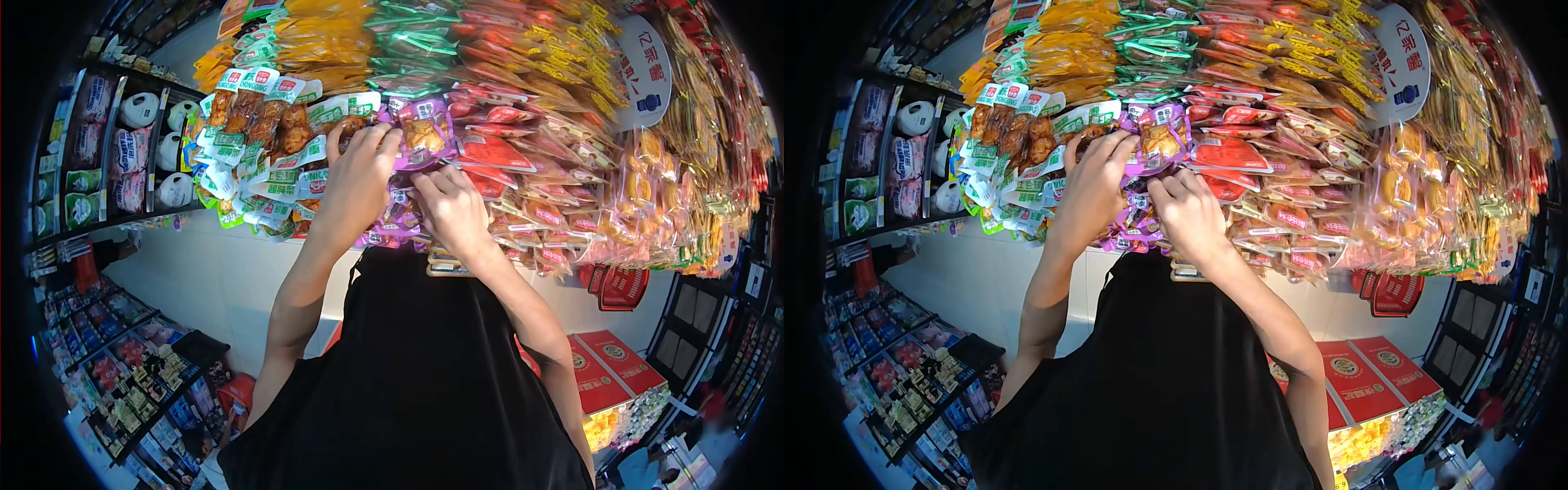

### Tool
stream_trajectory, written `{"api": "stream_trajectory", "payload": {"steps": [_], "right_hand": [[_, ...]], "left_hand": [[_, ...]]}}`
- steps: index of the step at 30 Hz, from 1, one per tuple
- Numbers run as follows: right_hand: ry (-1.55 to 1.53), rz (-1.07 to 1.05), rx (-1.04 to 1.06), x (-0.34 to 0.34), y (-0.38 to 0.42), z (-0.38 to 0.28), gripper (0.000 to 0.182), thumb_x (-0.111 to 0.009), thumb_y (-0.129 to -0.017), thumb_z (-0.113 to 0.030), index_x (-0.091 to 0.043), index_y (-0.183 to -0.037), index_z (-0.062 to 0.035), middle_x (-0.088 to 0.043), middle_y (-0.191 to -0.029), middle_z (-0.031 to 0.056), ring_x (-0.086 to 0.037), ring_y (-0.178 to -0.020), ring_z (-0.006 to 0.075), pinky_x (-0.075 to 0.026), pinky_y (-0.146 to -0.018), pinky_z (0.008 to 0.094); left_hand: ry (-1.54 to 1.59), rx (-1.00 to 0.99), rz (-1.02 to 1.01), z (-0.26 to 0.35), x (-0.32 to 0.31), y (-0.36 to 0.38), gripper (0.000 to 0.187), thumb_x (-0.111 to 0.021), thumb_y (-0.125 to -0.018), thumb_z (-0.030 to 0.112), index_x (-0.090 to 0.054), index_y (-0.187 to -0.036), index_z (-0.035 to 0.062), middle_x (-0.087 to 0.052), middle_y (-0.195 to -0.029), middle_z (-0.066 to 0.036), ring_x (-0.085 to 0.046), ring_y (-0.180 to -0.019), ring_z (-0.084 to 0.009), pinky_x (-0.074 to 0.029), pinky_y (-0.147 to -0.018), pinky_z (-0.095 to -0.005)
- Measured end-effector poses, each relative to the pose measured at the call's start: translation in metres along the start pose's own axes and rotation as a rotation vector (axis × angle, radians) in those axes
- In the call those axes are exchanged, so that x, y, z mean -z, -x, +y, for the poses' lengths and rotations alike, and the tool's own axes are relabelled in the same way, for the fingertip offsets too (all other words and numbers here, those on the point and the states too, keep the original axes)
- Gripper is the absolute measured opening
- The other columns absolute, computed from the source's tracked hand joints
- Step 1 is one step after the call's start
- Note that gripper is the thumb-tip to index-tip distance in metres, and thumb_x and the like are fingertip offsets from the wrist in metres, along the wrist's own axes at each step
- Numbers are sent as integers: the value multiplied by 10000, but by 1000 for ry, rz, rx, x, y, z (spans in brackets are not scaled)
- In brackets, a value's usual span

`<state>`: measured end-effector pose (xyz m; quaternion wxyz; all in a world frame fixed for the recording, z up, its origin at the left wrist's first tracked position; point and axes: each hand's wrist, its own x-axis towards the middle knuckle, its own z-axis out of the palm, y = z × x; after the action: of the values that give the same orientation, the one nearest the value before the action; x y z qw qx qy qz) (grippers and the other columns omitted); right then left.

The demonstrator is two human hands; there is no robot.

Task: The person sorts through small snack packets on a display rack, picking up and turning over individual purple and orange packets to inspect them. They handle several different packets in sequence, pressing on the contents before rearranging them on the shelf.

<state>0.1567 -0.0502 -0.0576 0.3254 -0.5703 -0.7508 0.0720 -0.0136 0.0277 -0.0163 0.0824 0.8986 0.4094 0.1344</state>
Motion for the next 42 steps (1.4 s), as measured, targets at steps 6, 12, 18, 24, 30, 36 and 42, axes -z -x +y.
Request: {"api": "stream_trajectory", "payload": {"steps": [6, 12, 18, 24, 30, 36, 42], "right_hand": [[-18, -14, -14, 0, 0, 1, 177, -698, -794, -29, -695, -971, -21, -654, -829, 88, -638, -869, 282, -553, -798, 413], [-144, -47, -57, 40, -9, -24, 225, -750, -865, -57, -676, -1062, 22, -705, -896, 139, -676, -930, 335, -572, -822, 438], [-573, 147, -483, 74, -16, -53, 292, -792, -944, -124, -620, -1123, 31, -731, -939, 164, -720, -756, 211, -583, -724, 354], [-1299, -42, -602, 79, -7, -44, 142, -663, -1040, -78, -621, -1133, 20, -696, -927, 11, -623, -819, 56, -520, -700, 250], [-1121, -1, -657, 90, -6, -42, 113, -608, -1066, -76, -663, -1095, 18, -647, -898, -28, -563, -790, 26, -486, -711, 228], [-1134, 40, -609, 94, -4, -40, 87, -627, -1054, -68, -654, -1042, 14, -621, -847, -39, -539, -739, 23, -451, -668, 229], [-1191, -180, -652, 94, 4, -23, 219, -711, -1034, -207, -631, -928, -33, -569, -781, -53, -478, -705, 18, -402, -611, 234]], "left_hand": [[119, 24, 67, -2, 14, 0, 535, -597, -825, -90, -630, -1337, 62, -677, -1278, -132, -592, -1248, -311, -305, -1170, -504], [356, 168, 301, 9, 32, 5, 216, -586, -1003, 26, -680, -1197, 27, -737, -1063, -131, -711, -945, -247, -533, -895, -389], [1111, 430, 283, 24, 42, 27, 165, -618, -1028, 74, -664, -1162, -10, -683, -959, -29, -618, -816, -76, -493, -714, -258], [1413, 448, 123, 30, 47, 40, 195, -623, -1025, 68, -631, -1192, -31, -654, -1047, -16, -590, -944, -47, -503, -823, -250], [1441, 432, 93, 45, 54, 43, 187, -651, -992, 38, -616, -1168, -14, -658, -1031, -8, -590, -936, -40, -489, -797, -234], [1294, 410, -27, 40, 49, 46, 158, -678, -989, 64, -616, -1113, -12, -624, -980, -2, -553, -813, -25, -452, -691, -219], [1350, 408, -17, 52, 56, 45, 123, -688, -984, 97, -612, -1010, 4, -609, -844, 11, -548, -745, -31, -446, -667, -220]]}}
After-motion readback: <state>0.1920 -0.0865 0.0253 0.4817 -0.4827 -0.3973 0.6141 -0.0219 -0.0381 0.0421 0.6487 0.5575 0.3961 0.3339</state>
